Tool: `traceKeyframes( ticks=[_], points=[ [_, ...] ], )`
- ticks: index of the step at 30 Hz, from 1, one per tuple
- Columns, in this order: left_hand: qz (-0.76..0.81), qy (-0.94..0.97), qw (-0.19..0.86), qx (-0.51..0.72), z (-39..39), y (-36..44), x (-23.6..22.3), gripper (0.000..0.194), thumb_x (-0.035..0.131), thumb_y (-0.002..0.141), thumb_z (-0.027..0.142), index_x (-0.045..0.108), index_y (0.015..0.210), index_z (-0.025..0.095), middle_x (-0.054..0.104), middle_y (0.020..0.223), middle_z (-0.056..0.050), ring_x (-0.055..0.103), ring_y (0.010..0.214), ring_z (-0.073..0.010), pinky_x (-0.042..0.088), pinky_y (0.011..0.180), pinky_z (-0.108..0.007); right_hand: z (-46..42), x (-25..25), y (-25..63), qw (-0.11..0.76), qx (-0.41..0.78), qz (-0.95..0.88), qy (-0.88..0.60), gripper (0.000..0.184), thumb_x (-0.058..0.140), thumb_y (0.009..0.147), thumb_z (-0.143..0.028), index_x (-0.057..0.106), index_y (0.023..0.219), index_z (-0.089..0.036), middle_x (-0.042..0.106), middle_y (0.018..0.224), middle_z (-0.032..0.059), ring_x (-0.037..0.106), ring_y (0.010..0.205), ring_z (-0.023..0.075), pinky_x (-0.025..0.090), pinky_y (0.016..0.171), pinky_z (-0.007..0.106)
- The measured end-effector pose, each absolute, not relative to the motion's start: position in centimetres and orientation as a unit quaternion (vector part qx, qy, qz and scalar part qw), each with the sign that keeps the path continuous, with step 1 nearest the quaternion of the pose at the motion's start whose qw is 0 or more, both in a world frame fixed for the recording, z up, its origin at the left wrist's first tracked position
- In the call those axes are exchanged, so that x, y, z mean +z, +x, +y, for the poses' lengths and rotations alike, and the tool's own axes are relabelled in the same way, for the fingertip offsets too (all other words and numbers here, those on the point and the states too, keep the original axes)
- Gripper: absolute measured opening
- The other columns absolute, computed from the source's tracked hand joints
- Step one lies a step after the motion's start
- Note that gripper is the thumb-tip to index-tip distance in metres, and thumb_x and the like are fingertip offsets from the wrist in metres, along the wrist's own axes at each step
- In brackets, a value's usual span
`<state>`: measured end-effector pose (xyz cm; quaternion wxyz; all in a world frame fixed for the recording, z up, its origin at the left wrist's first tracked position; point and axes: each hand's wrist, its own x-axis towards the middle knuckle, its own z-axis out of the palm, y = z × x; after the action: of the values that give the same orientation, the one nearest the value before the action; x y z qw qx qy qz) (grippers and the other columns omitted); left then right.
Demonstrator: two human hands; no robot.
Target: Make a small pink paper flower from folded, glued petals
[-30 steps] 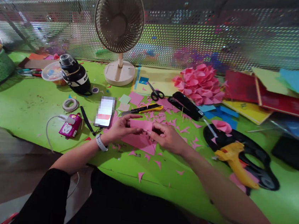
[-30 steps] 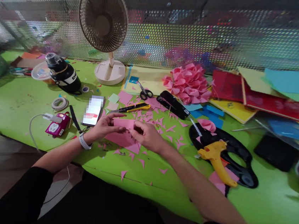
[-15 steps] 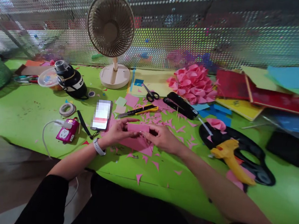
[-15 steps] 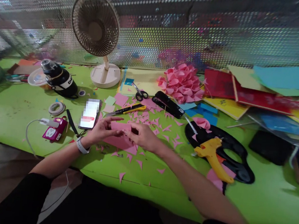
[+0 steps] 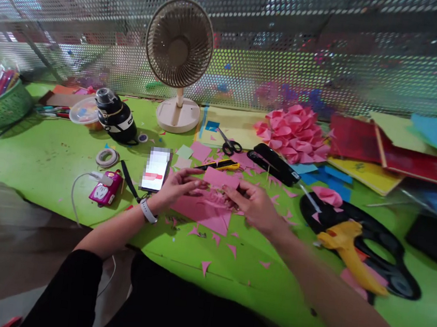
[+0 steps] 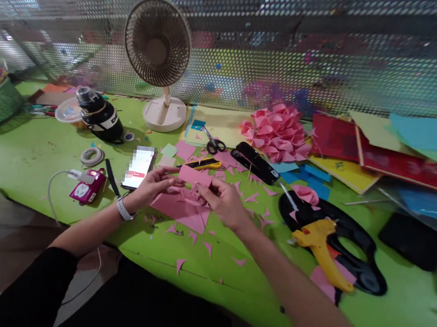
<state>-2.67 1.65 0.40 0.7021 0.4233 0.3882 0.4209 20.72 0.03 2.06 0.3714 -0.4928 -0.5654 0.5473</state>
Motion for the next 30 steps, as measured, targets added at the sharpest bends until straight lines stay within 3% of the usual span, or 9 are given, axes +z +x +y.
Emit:
traceKeyframes(
  ticks=[2,4,7,19,25,30],
  points=[
    [0.383,0.44,0.708,0.398,1.1,-2.2,-0.1,0.052,0.085,0.072,0.048,0.07,0.109,0.013,0.077,0.103,-0.01,0.075,0.088,-0.0182,0.06,0.078,-0.028,-0.5,1.8,19.9,0.365,0.566,-0.563,-0.479,0.042,0.076,0.079,-0.057,0.072,0.087,-0.016,0.074,0.076,0.0067,0.068,0.062,0.0161,0.058,0.056,0.029],
    [0.387,0.472,0.692,0.385,0.7,-1.8,-0.4,0.046,0.08,0.077,0.052,0.073,0.096,0.011,0.077,0.092,-0.009,0.074,0.08,-0.0153,0.058,0.075,-0.025,-0.9,1.5,19.3,0.354,0.579,-0.564,-0.47,0.039,0.077,0.077,-0.054,0.073,0.087,-0.016,0.075,0.076,0.0073,0.069,0.062,0.017,0.059,0.057,0.031],
    [0.392,0.512,0.665,0.376,0.5,-1.7,-0.3,0.048,0.076,0.079,0.057,0.073,0.086,0.01,0.074,0.078,-0.006,0.07,0.071,-0.0117,0.055,0.069,-0.022,-1.3,1.4,18.9,0.34,0.593,-0.553,-0.477,0.035,0.081,0.074,-0.049,0.075,0.085,-0.016,0.075,0.072,0.0068,0.069,0.058,0.0169,0.059,0.055,0.031],
    [0.385,0.56,0.653,0.335,1.1,-1.9,-0.6,0.053,0.077,0.073,0.062,0.066,0.075,0.01,0.069,0.069,-0.004,0.064,0.061,-0.0084,0.053,0.062,-0.021,-1.0,1.1,19.1,0.305,0.571,-0.586,-0.488,0.031,0.074,0.078,-0.048,0.072,0.076,-0.017,0.073,0.066,0.0051,0.064,0.053,0.0149,0.052,0.048,0.027],
    [0.418,0.49,0.668,0.372,2.1,-2.9,0.7,0.056,0.081,0.069,0.061,0.067,0.083,0.009,0.068,0.069,-0.002,0.064,0.06,-0.0073,0.054,0.06,-0.02,0.0,2.1,21.0,0.358,0.554,-0.576,-0.482,0.026,0.076,0.075,-0.044,0.067,0.07,-0.02,0.069,0.065,0.0027,0.061,0.053,0.0139,0.051,0.052,0.028],
    [0.394,0.521,0.688,0.316,1.9,-2.8,1.4,0.054,0.083,0.067,0.058,0.068,0.078,0.008,0.069,0.069,-0.003,0.065,0.06,-0.0084,0.057,0.062,-0.022,0.0,2.7,21.3,0.38,0.54,-0.575,-0.483,0.03,0.068,0.084,-0.049,0.07,0.076,-0.021,0.07,0.071,0.004,0.061,0.058,0.0147,0.049,0.053,0.028]
  ],
)
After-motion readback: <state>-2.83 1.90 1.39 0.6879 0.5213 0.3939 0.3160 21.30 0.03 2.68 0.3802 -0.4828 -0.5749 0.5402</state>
